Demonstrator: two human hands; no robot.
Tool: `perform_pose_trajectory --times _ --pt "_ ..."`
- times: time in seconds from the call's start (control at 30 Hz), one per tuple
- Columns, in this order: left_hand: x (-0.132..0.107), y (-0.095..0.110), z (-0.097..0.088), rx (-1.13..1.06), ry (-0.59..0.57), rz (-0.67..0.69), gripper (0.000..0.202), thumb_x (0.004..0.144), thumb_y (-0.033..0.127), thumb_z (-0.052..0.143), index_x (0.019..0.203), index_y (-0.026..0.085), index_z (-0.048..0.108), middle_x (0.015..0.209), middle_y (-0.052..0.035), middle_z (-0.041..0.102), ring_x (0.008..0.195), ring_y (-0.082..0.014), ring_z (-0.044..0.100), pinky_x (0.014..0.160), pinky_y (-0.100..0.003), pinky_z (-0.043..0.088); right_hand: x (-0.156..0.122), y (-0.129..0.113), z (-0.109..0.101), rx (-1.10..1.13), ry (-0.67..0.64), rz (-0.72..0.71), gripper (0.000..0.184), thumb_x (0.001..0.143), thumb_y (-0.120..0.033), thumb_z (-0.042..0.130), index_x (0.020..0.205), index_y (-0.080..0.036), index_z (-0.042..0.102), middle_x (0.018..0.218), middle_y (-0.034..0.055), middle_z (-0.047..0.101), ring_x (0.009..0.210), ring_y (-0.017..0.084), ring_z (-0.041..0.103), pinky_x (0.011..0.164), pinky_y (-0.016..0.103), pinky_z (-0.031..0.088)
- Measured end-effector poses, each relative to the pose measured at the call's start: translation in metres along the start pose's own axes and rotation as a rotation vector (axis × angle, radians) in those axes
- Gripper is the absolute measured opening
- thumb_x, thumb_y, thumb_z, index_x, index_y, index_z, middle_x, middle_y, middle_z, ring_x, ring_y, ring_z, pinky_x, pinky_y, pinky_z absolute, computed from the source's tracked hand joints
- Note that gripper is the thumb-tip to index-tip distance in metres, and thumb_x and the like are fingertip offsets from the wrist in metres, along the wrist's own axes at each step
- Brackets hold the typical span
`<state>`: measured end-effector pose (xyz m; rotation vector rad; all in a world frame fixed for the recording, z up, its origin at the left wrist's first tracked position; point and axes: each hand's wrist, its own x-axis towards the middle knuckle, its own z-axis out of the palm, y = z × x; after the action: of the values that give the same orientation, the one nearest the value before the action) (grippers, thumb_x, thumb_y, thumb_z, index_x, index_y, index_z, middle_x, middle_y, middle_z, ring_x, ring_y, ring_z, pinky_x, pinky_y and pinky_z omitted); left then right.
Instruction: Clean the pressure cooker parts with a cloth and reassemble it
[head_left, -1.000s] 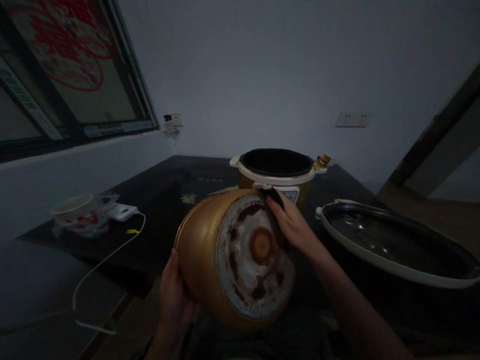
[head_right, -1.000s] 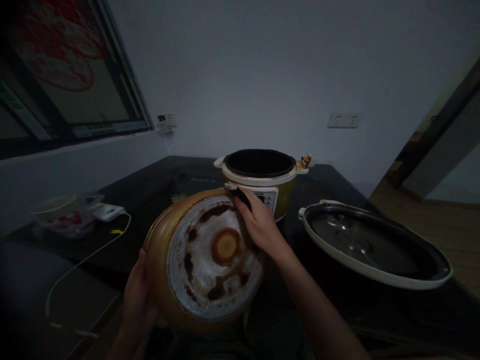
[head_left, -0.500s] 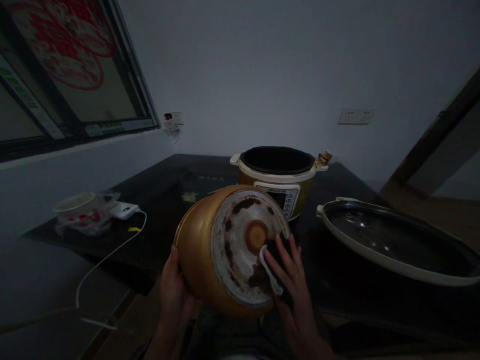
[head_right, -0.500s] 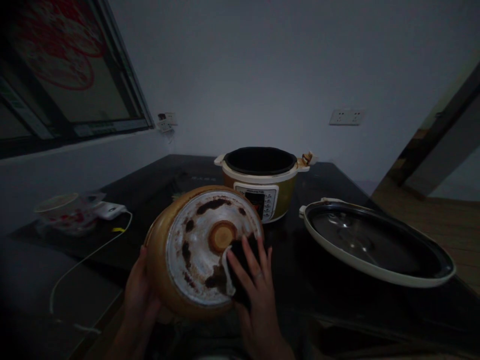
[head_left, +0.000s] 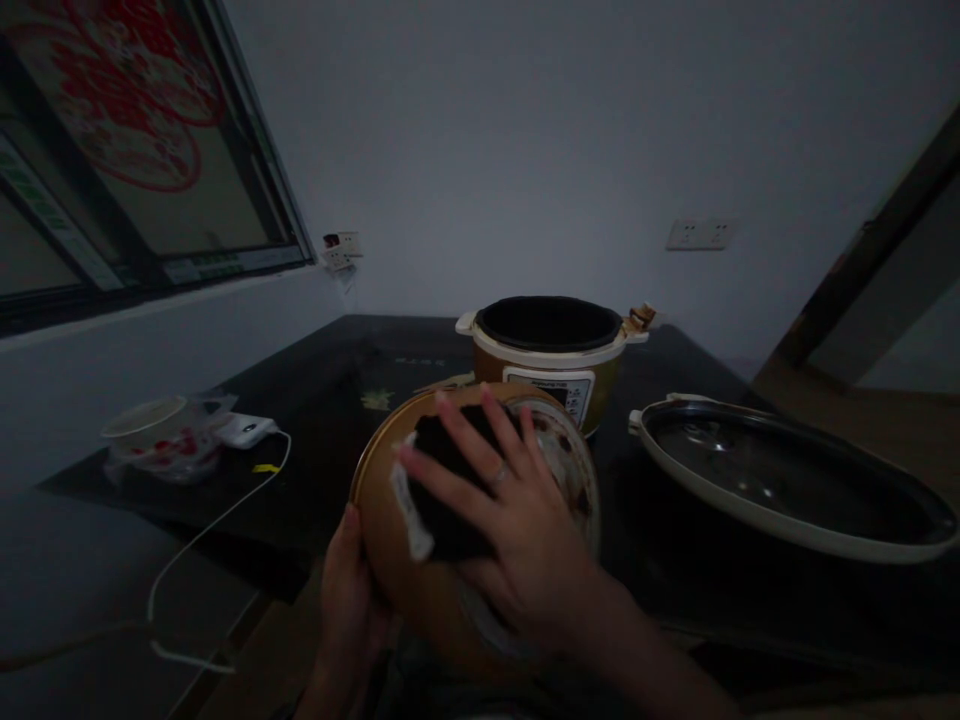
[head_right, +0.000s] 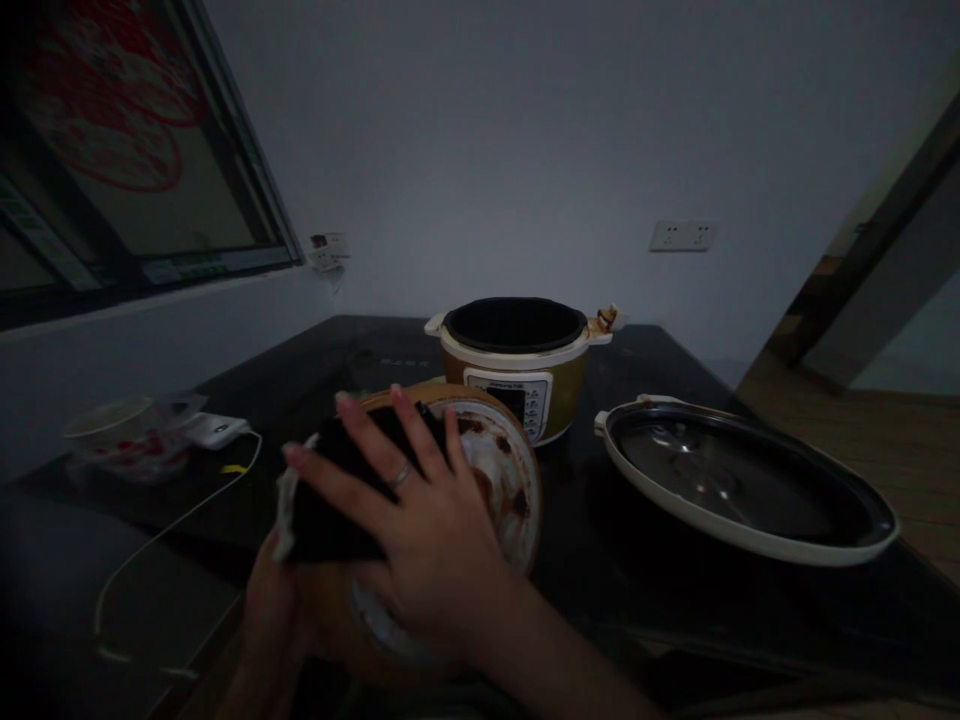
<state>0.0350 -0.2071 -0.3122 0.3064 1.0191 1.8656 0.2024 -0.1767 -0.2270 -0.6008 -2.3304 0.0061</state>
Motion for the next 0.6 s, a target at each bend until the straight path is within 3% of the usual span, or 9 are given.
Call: perform_pose_trajectory --times 0.13,0.3,0.47,0.6 --pt "0.002 0.000 0.001 -0.002 0.079 0.011 0.038 0.073 0.044 0.071 0.103 0.020 0.070 0.094 -0.0041 0.076 0.086 -0.0235 0.071 0.071 -0.031 0.058 0.000 0.036 0.000 0.071 0.073 0.166 0.056 0.097 -0.033 0.040 0.150 -0.036 0.022 0.161 -0.0028 0.011 0.148 0.024 -0.001 0.116 0.060 0.006" --pt "-0.001 0.004 0.005 -0.018 0.129 -0.004 0.031 0.077 0.041 0.067 0.096 0.018 0.071 0.083 -0.0027 0.075 0.073 -0.0199 0.071 0.063 -0.028 0.058 -0.038 0.063 0.009 0.104 0.079 0.322 0.056 0.099 -0.035 0.036 0.150 -0.041 0.014 0.161 -0.0044 0.008 0.148 0.023 -0.001 0.116 0.060 0.006" --pt "-0.004 0.006 0.012 -0.066 0.157 -0.067 0.029 0.084 0.040 0.059 0.099 0.018 0.071 0.083 -0.0038 0.076 0.075 -0.0210 0.072 0.067 -0.030 0.059 -0.084 0.042 0.022 0.051 0.012 0.330 0.058 0.098 -0.036 0.037 0.150 -0.041 0.011 0.161 -0.0018 0.011 0.148 0.027 0.002 0.112 0.066 0.012" --pt "-0.001 0.003 0.008 -0.043 0.131 -0.054 0.032 0.085 0.041 0.058 0.105 0.019 0.070 0.091 -0.0036 0.076 0.083 -0.0213 0.072 0.071 -0.030 0.058 -0.100 0.011 0.030 -0.090 -0.016 0.151 0.069 0.094 -0.047 0.042 0.153 -0.028 0.011 0.161 0.0045 0.008 0.147 0.031 0.004 0.113 0.064 0.014"
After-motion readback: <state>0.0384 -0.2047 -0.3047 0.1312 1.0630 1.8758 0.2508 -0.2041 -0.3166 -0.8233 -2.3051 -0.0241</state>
